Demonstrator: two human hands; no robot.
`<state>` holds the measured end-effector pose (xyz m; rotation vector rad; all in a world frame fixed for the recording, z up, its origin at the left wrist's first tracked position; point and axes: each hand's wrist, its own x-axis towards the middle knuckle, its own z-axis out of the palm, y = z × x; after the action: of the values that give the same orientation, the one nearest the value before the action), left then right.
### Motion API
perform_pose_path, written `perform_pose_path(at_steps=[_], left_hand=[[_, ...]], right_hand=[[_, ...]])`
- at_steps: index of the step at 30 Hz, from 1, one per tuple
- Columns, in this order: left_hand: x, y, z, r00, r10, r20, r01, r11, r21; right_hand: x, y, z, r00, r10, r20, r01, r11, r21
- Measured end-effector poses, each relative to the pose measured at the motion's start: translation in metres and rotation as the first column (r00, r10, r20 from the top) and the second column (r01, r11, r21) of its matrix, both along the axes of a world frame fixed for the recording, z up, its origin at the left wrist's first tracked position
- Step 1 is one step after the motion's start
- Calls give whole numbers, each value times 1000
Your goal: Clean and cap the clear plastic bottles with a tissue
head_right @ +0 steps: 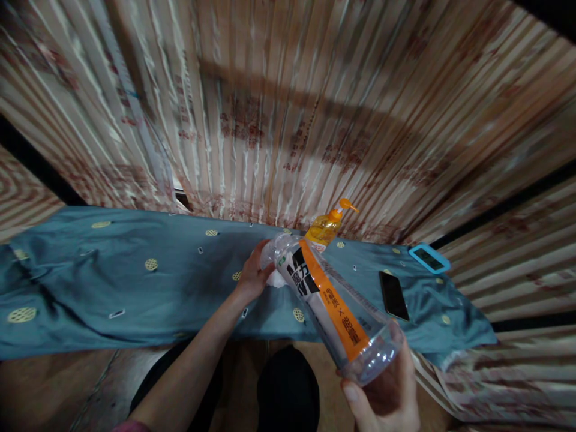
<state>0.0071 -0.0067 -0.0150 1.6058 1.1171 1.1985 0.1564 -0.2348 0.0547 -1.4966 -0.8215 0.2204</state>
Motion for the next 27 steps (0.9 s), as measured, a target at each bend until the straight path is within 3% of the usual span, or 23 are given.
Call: perform_pose_path(at_steps=[13,21,27], left_hand=[[0,-2,3,1000,10,30,-9,1000,-13],[-1,-3,11,1000,-14,-8,14,999,-33],[0,-2,9,1000,8,8,-7,1000,-28]], right_hand=[[3,3,5,997,-23,74,22,1000,13],[6,4,10,1000,0,31,0,1000,-19],[7,9,20,999,41,-34,-42,999,-22]])
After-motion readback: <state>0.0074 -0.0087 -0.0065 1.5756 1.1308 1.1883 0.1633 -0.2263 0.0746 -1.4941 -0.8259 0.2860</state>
